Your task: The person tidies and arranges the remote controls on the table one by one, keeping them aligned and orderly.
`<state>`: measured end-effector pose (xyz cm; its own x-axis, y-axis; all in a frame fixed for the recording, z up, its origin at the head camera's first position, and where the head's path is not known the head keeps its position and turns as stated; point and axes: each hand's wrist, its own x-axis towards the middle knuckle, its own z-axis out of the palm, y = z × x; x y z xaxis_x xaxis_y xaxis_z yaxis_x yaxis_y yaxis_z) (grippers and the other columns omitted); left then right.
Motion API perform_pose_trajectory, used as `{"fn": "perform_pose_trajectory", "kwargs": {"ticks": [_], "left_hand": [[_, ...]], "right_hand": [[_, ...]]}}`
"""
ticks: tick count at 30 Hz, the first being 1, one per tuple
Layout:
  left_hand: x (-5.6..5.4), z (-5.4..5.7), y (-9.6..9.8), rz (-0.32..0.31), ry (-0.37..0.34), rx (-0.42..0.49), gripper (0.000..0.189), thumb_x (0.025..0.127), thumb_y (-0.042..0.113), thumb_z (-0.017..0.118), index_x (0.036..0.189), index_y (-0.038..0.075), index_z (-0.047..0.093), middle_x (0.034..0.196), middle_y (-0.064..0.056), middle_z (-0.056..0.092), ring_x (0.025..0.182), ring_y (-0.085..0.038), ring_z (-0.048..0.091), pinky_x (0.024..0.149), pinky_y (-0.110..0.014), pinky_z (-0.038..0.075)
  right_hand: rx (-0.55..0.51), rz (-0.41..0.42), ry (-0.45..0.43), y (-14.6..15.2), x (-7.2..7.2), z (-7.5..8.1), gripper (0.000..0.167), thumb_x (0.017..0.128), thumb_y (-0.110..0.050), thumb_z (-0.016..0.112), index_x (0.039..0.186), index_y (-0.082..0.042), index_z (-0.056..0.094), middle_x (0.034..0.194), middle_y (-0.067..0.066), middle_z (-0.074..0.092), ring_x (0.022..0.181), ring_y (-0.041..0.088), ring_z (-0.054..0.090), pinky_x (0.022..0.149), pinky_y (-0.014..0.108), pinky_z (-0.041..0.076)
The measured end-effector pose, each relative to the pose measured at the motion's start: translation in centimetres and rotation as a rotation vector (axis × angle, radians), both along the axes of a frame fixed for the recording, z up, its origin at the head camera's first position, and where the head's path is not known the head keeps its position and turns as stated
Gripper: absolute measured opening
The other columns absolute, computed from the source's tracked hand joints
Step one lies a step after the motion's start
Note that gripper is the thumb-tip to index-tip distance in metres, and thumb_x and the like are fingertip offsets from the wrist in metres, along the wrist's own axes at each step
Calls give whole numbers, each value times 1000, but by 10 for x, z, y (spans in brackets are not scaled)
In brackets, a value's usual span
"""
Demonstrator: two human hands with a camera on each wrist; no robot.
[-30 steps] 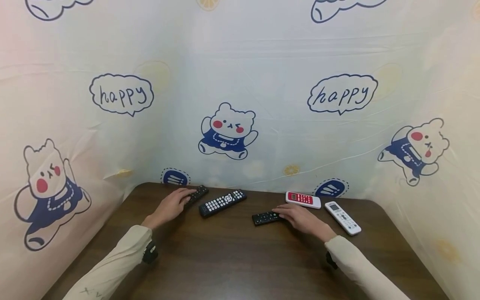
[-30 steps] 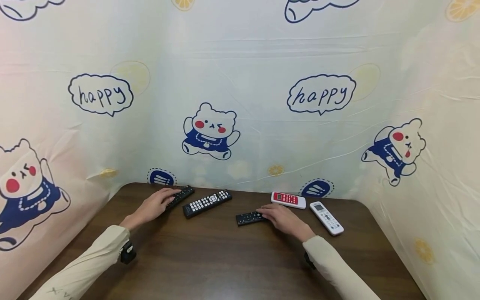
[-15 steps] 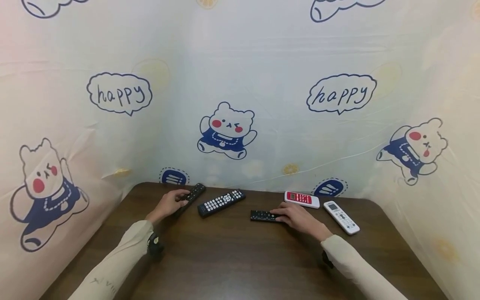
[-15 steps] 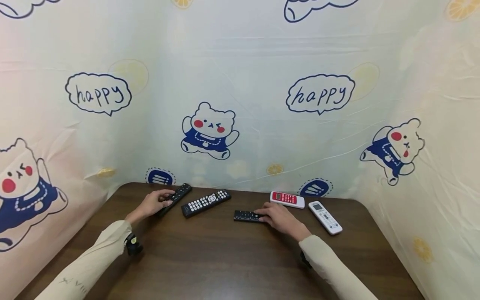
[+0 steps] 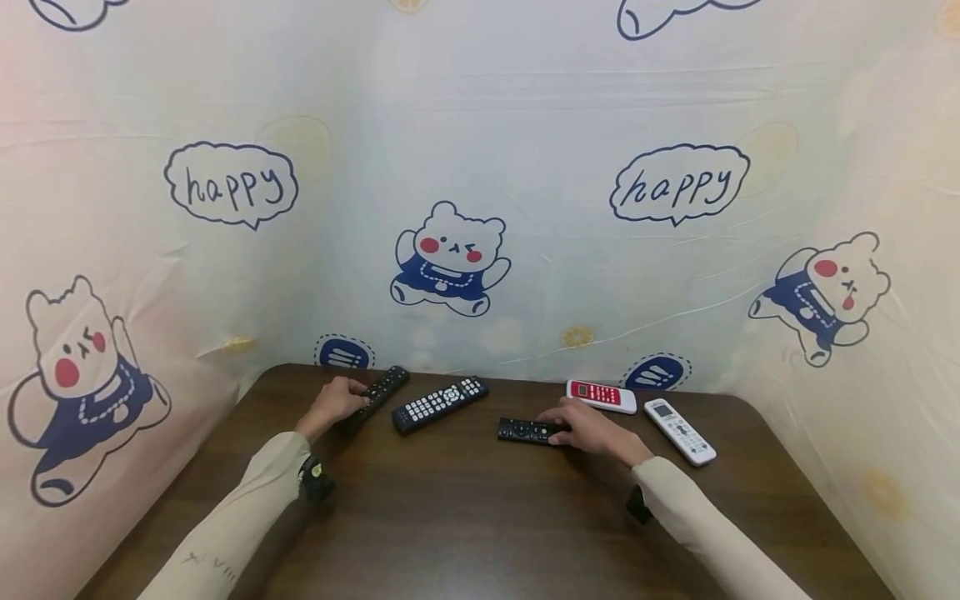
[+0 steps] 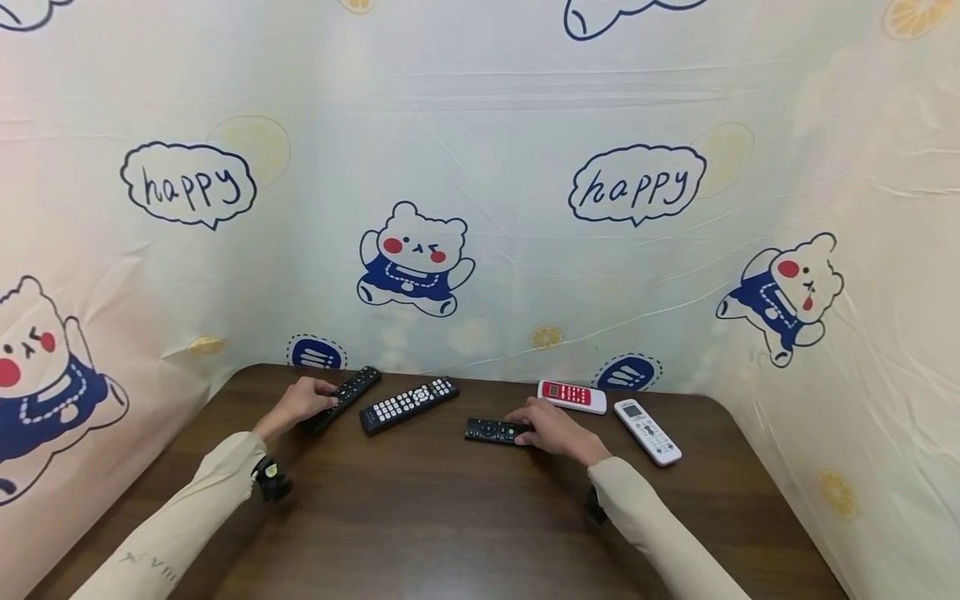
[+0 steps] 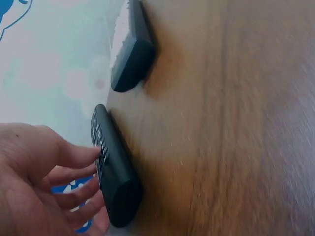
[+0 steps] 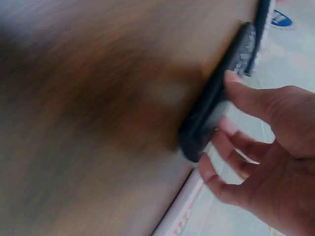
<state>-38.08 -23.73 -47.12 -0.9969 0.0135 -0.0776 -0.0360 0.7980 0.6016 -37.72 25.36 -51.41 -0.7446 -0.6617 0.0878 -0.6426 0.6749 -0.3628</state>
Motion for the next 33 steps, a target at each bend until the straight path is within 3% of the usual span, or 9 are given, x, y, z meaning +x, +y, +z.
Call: {"fn": "perform_pose_trajectory", "kwargs": {"ticks": [4, 7, 10, 14, 18, 21, 27, 30, 33], "left_hand": [[-1, 3, 1, 20, -3, 9, 40, 100, 12, 64, 131, -12, 63, 128, -33, 64, 109, -42, 62, 95, -58, 50], [-1, 1, -3, 3, -5, 55, 43, 100, 14, 65, 133, -13, 61, 131, -35, 62, 114, -44, 61, 99, -58, 50], [-1, 0, -9, -10, -26, 116, 45, 100, 14, 65, 135, -14, 59, 135, -37, 59, 119, -46, 58, 105, -59, 49], [-1, 0, -16, -19, -49, 136, 43, 101, 12, 64, 135, -14, 59, 136, -38, 58, 119, -47, 57, 106, -61, 48], [0, 3, -18, -34, -55, 133, 42, 100, 12, 65, 133, -13, 60, 134, -37, 59, 117, -46, 58, 104, -59, 49], [1, 5, -17, -36, -71, 130, 42, 99, 12, 67, 133, -13, 61, 133, -36, 59, 115, -44, 59, 100, -58, 52], [1, 7, -17, -25, -101, 129, 43, 98, 13, 68, 134, -11, 61, 135, -36, 58, 114, -44, 60, 96, -57, 55], [0, 7, -16, -22, -103, 127, 44, 99, 12, 67, 135, -11, 60, 136, -37, 57, 115, -44, 59, 98, -57, 54], [0, 7, -15, -17, -98, 122, 43, 99, 12, 67, 135, -12, 59, 136, -37, 57, 115, -45, 59, 100, -57, 53]], "right_hand": [[-11, 12, -77, 14, -38, -35, 43, 96, -45, 75, 136, -29, 70, 118, -7, 68, 99, 9, 57, 84, 34, 53], [-22, 22, -122, 18, -49, -44, 44, 94, -45, 78, 135, -32, 69, 119, -9, 68, 99, 9, 59, 84, 37, 55], [-36, 25, -180, 19, -49, -45, 47, 92, -41, 80, 136, -33, 67, 119, -8, 68, 98, 12, 60, 81, 36, 55], [-25, 7, -250, 10, -27, -19, 49, 95, -34, 78, 141, -27, 63, 118, 0, 67, 97, 16, 59, 76, 34, 53], [-15, -32, -310, -10, 14, 34, 45, 97, -21, 75, 140, -13, 64, 105, 7, 68, 89, 17, 61, 70, 33, 53], [-47, -57, -399, -20, 34, 59, 42, 96, -11, 74, 137, -5, 64, 97, 9, 68, 80, 16, 62, 66, 32, 55], [-79, -127, -545, -29, 46, 66, 51, 98, -8, 71, 146, 0, 53, 98, 12, 67, 84, 16, 63, 71, 40, 64], [-65, -218, -553, -35, 50, 68, 58, 96, -12, 76, 147, -1, 51, 102, 11, 69, 89, 19, 65, 74, 42, 64], [-54, -294, -551, -42, 52, 69, 54, 93, -13, 81, 139, -3, 55, 107, 13, 69, 92, 23, 67, 73, 42, 64]]}}
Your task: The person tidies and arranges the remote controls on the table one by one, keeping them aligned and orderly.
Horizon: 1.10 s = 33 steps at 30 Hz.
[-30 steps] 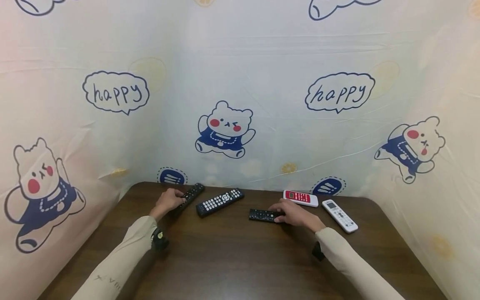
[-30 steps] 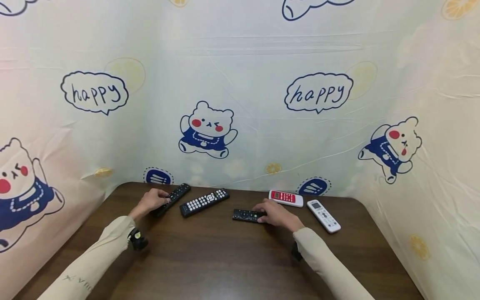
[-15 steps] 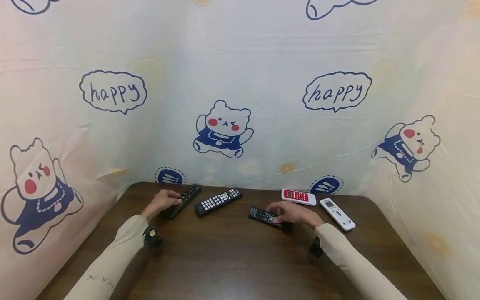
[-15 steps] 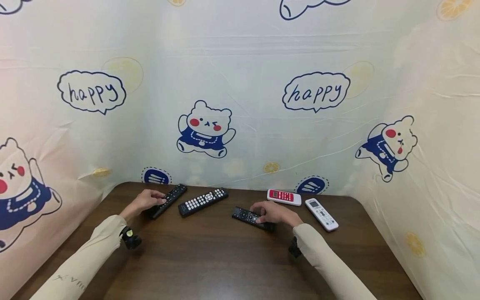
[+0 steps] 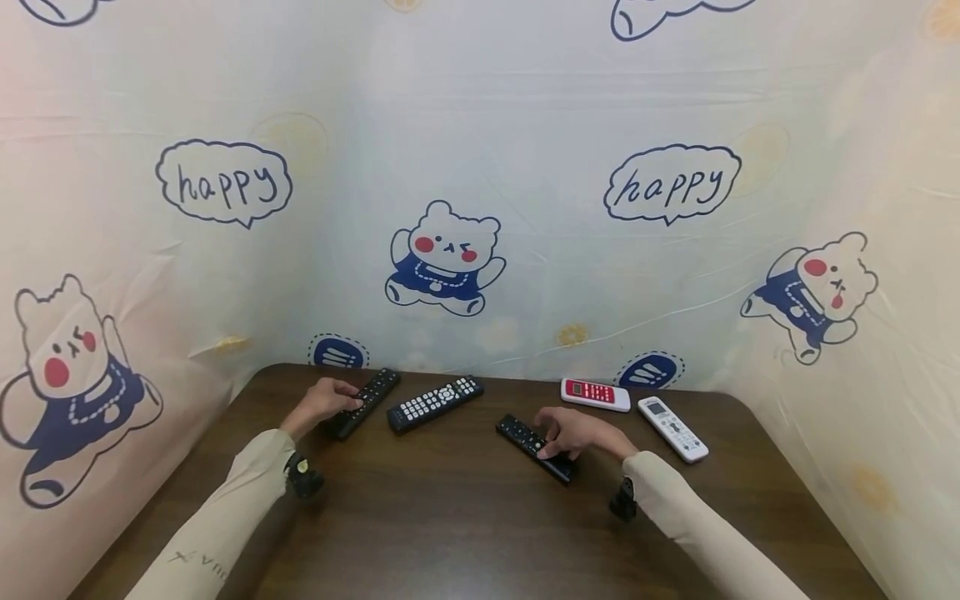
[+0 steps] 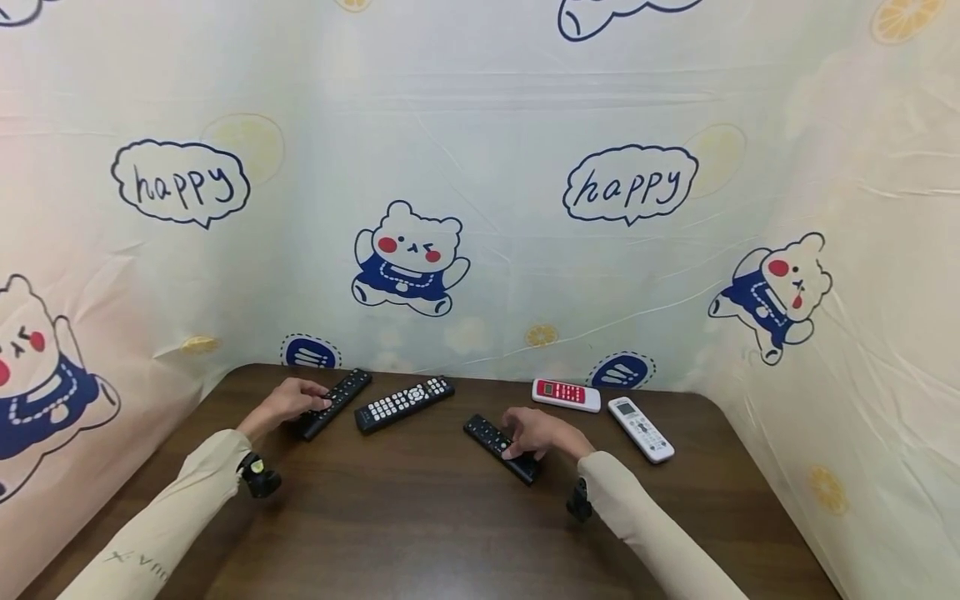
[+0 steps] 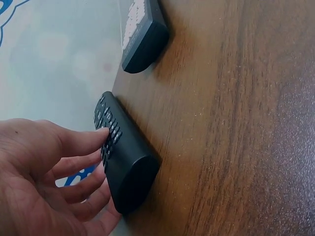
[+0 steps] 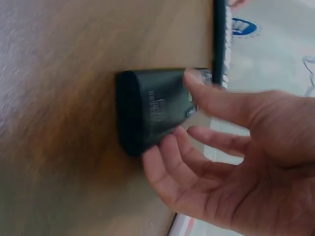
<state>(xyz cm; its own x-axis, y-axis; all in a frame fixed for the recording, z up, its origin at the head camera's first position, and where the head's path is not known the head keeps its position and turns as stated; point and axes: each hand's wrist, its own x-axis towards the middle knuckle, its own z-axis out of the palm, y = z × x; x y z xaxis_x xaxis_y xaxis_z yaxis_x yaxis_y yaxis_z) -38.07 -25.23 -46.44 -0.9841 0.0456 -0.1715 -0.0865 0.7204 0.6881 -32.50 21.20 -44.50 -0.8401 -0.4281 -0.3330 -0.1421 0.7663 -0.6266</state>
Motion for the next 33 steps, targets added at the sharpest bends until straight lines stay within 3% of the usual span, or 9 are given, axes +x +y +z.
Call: {"fn": "perform_pose_trajectory", "kwargs": {"ticks": [3, 7, 13, 22, 27, 33], "left_hand": [[0, -1, 0, -1, 6, -7, 43, 99, 12, 67, 135, -12, 59, 135, -37, 57, 114, -45, 58, 99, -57, 53], [-2, -4, 0, -2, 11, -3, 44, 99, 13, 67, 135, -11, 60, 135, -37, 56, 113, -44, 58, 97, -56, 54], [-1, -3, 0, 2, 9, 3, 44, 99, 13, 67, 135, -11, 60, 136, -37, 56, 114, -44, 58, 97, -57, 54], [-2, -2, -1, -54, 34, -57, 41, 100, 11, 66, 133, -13, 60, 133, -37, 59, 115, -45, 60, 101, -60, 51], [-1, 3, 1, -59, 17, -74, 41, 99, 9, 67, 134, -12, 60, 133, -36, 59, 111, -43, 60, 95, -56, 54], [0, 4, 2, -59, 19, -72, 44, 99, 10, 67, 136, -12, 58, 136, -38, 57, 111, -43, 60, 94, -55, 55]], "right_hand": [[14, -32, -10, -5, 1, -1, 47, 91, -11, 82, 131, -5, 58, 108, 14, 67, 92, 25, 66, 72, 41, 64], [-7, -21, -35, -4, -2, -2, 47, 91, -10, 82, 132, -8, 59, 104, 12, 65, 90, 24, 65, 71, 40, 64], [-129, 2, -110, 1, -4, 1, 43, 96, -8, 75, 135, -2, 59, 94, 10, 67, 80, 19, 63, 69, 40, 65], [-326, -182, -237, 7, 3, -2, 45, 98, -8, 72, 137, 1, 52, 100, 13, 71, 76, 19, 67, 66, 34, 65], [-446, -294, -264, 7, 10, 0, 51, 99, -8, 70, 142, 3, 45, 112, 21, 68, 82, 22, 70, 71, 35, 66], [-550, -347, -294, 6, 22, 1, 61, 100, -8, 69, 151, 3, 36, 119, 24, 64, 88, 24, 71, 74, 36, 66]]}}
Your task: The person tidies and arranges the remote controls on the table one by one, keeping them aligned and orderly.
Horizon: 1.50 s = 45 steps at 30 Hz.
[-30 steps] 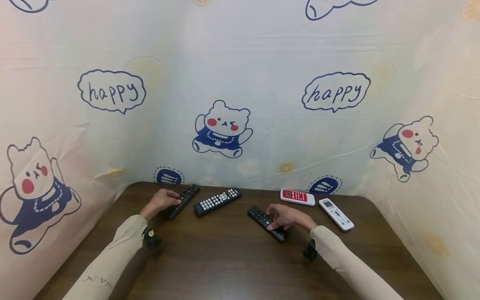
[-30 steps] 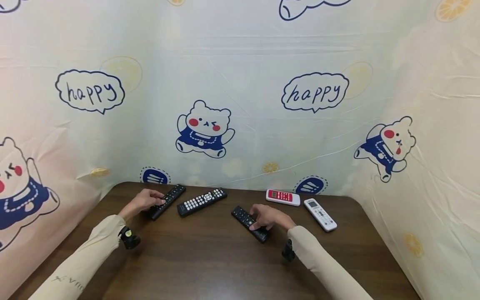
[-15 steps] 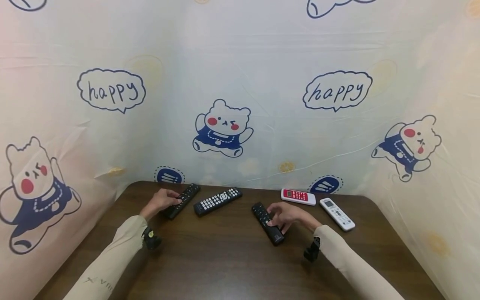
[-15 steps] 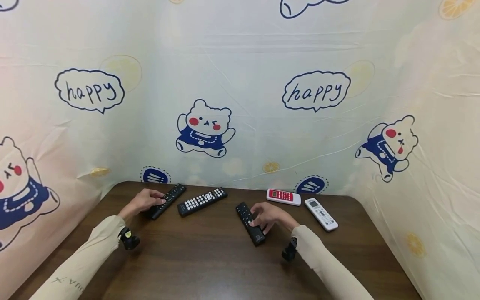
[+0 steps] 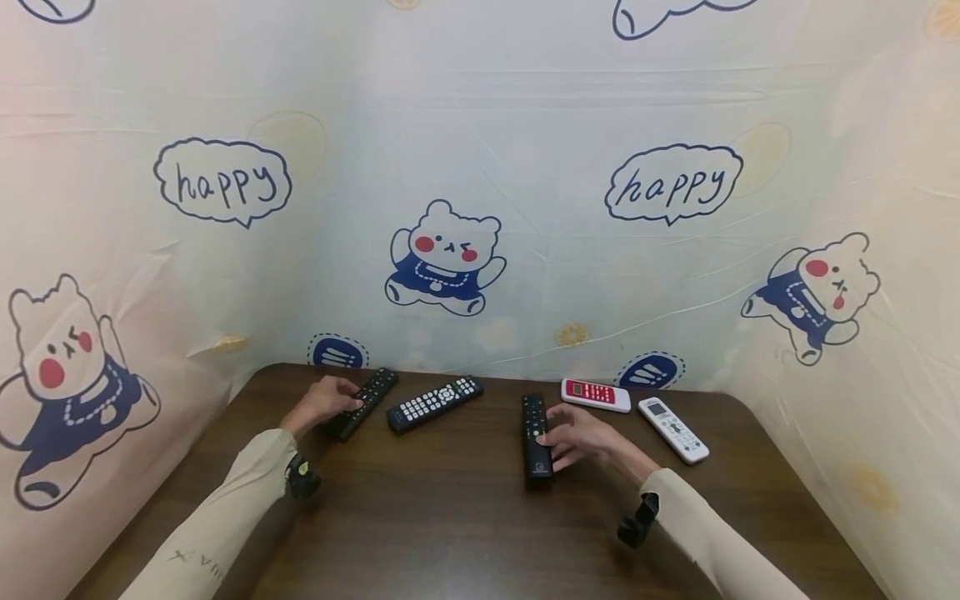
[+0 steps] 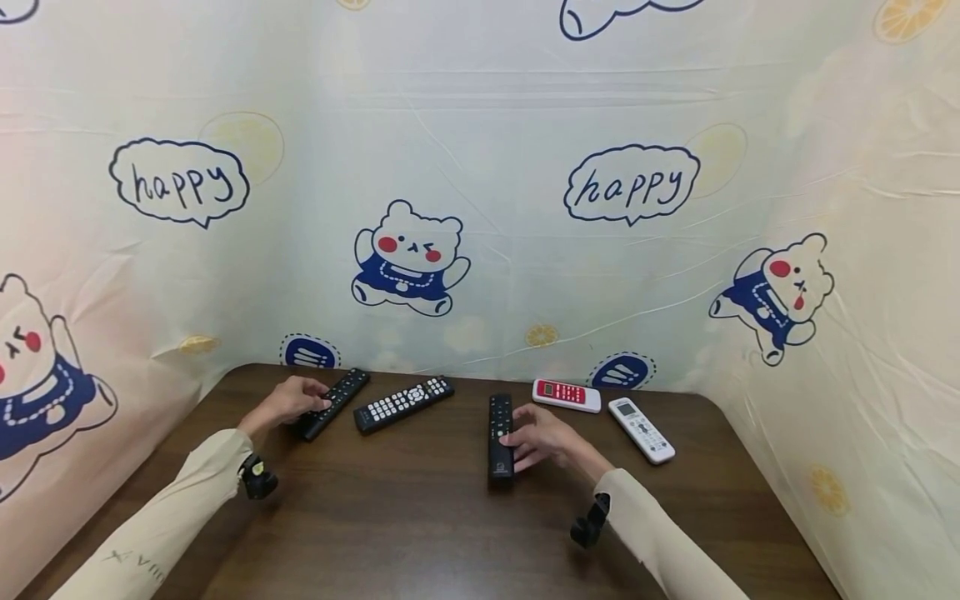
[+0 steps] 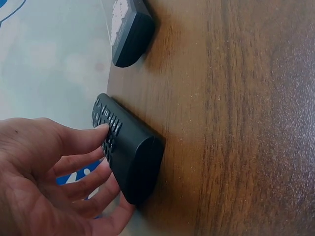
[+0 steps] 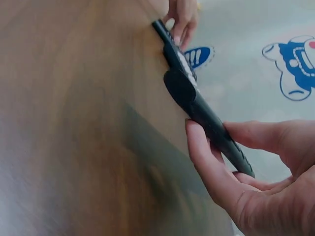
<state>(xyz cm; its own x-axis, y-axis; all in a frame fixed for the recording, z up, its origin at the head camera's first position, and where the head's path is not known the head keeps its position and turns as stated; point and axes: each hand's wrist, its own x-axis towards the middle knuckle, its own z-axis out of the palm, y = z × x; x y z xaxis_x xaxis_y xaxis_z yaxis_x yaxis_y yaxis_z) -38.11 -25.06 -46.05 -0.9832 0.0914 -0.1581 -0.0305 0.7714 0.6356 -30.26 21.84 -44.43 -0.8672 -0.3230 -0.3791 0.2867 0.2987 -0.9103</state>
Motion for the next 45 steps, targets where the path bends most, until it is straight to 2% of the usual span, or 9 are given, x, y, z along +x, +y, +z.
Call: {"fn": "perform_pose_trajectory", "kwargs": {"ticks": [6, 15, 26, 31, 36, 45], "left_hand": [[0, 0, 1, 4, 1, 0, 45, 99, 10, 68, 137, -12, 57, 138, -38, 56, 112, -44, 59, 97, -57, 54], [1, 2, 2, 14, -12, 15, 46, 99, 8, 67, 138, -13, 56, 140, -39, 54, 117, -46, 60, 100, -58, 54], [1, 1, 4, 50, -44, 1, 46, 99, 9, 67, 140, -10, 56, 143, -38, 53, 121, -48, 57, 100, -59, 54], [1, 1, 3, 33, -26, -3, 45, 98, 9, 68, 137, -12, 58, 139, -37, 56, 117, -45, 60, 96, -57, 56], [2, 3, 5, 17, -10, 4, 45, 98, 9, 69, 135, -13, 59, 136, -37, 58, 115, -44, 62, 95, -57, 56], [4, 4, 2, 18, -36, 25, 46, 99, 10, 67, 138, -12, 56, 142, -38, 53, 120, -48, 59, 96, -61, 56]], "right_hand": [[-59, -9, -1, -5, 14, 2, 65, 100, -7, 68, 153, 2, 31, 125, 25, 66, 89, 23, 71, 74, 36, 66], [-74, -4, 9, -21, 31, -4, 63, 99, -5, 69, 150, 3, 33, 119, 23, 67, 88, 23, 71, 73, 38, 66], [-32, -42, 69, -35, 28, -16, 59, 98, -2, 69, 146, 5, 35, 107, 20, 66, 81, 22, 68, 69, 38, 66], [25, -45, 89, -39, 27, -20, 55, 98, -1, 71, 143, 7, 39, 101, 20, 66, 79, 24, 69, 67, 38, 66], [135, -36, 120, -41, 26, -16, 50, 97, -2, 73, 137, 8, 44, 90, 22, 67, 68, 22, 71, 60, 37, 64], [241, -34, 69, -47, 24, -10, 34, 96, -2, 73, 122, 6, 51, 89, 23, 65, 67, 25, 73, 59, 35, 64]]}}
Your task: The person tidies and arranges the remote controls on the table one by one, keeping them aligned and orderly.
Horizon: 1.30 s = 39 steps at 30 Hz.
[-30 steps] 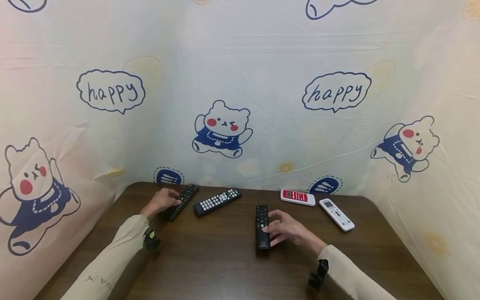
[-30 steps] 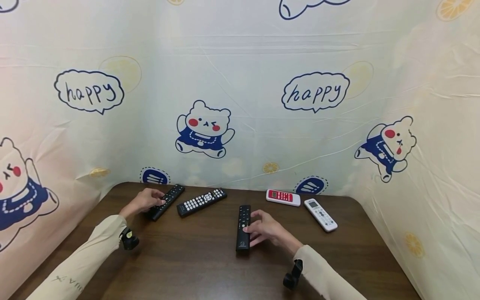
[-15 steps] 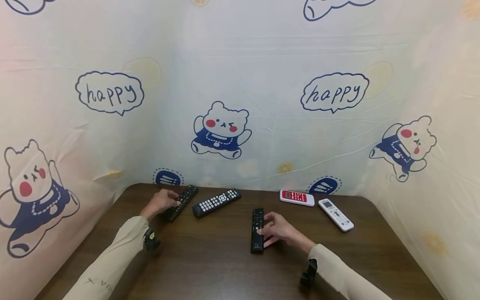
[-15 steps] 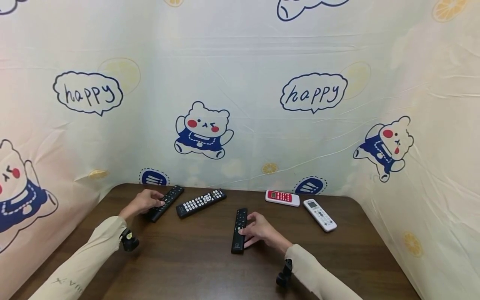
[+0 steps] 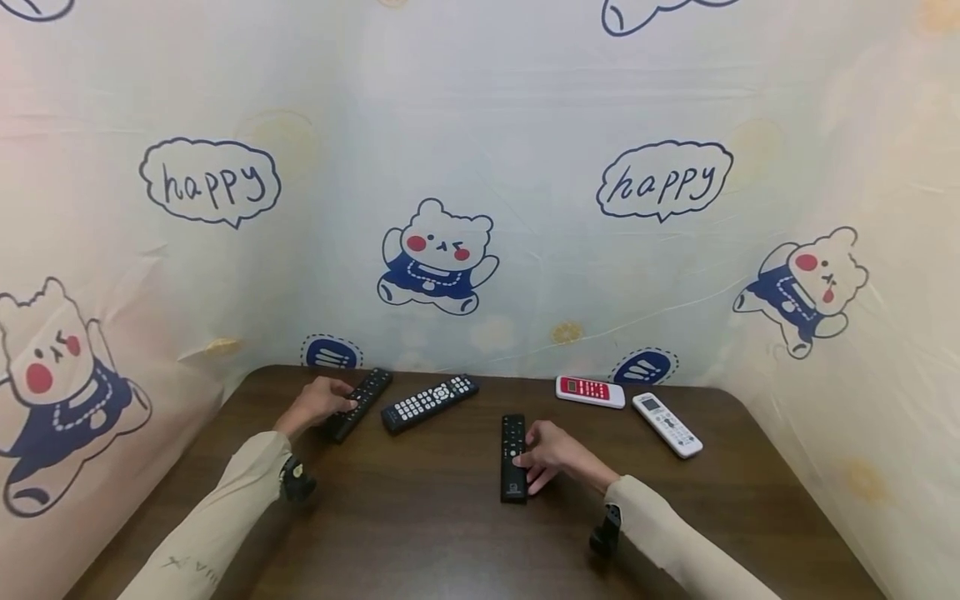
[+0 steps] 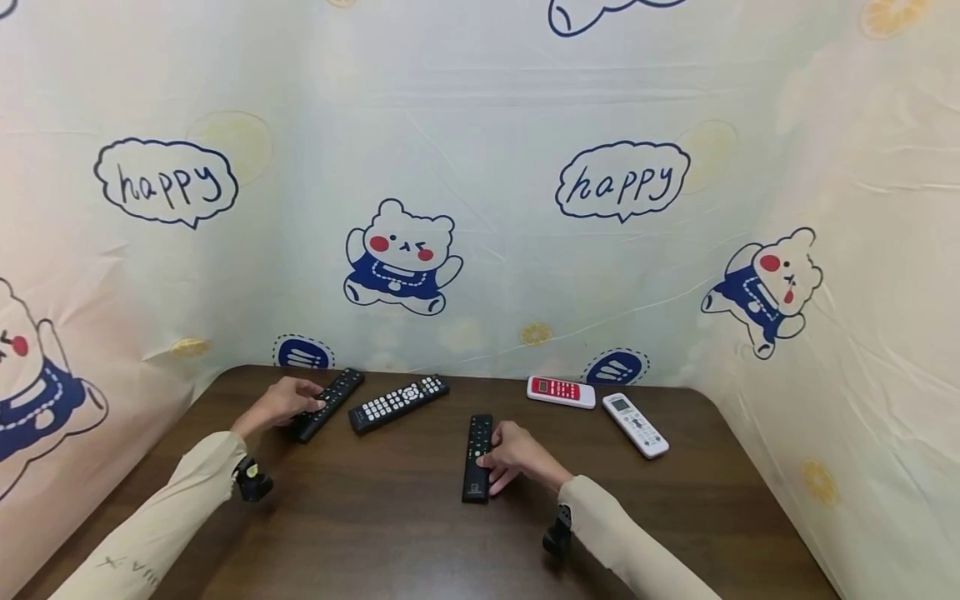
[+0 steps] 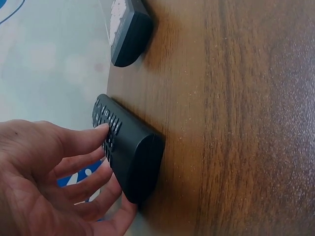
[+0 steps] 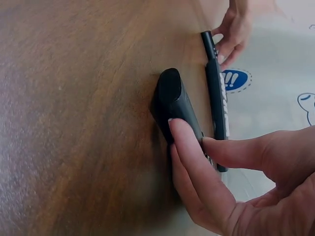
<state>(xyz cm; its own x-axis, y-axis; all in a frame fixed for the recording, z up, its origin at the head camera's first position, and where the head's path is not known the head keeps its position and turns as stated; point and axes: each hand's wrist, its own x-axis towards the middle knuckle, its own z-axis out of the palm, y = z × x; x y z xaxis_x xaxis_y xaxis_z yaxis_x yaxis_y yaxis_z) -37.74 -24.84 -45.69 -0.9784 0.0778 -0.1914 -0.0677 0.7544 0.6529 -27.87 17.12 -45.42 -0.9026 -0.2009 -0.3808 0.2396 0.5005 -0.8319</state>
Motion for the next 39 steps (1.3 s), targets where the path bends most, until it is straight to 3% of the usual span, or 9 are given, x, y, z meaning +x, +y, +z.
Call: {"fn": "perform_pose_trajectory", "kwargs": {"ticks": [18, 30, 39], "left_hand": [[-4, 1, -2, 1, -35, 0, 47, 100, 9, 66, 140, -12, 54, 143, -39, 52, 127, -53, 56, 100, -65, 53], [-4, 5, 2, 40, -63, 4, 49, 100, 10, 67, 143, -10, 52, 145, -40, 47, 129, -54, 52, 102, -64, 52], [-4, 4, 3, 55, -72, 14, 50, 99, 8, 67, 144, -8, 52, 148, -38, 46, 130, -52, 51, 103, -65, 51]], "right_hand": [[9, -12, -55, 2, -7, 2, 41, 90, 4, 78, 121, 1, 51, 92, 21, 66, 71, 25, 72, 65, 37, 65], [87, 32, -17, 25, -16, 14, 43, 91, 1, 76, 127, 4, 51, 96, 18, 71, 86, 30, 72, 68, 39, 66], [107, 10, 13, 40, -22, 18, 37, 90, 3, 72, 124, 5, 60, 97, 15, 72, 85, 25, 66, 71, 40, 66]]}}
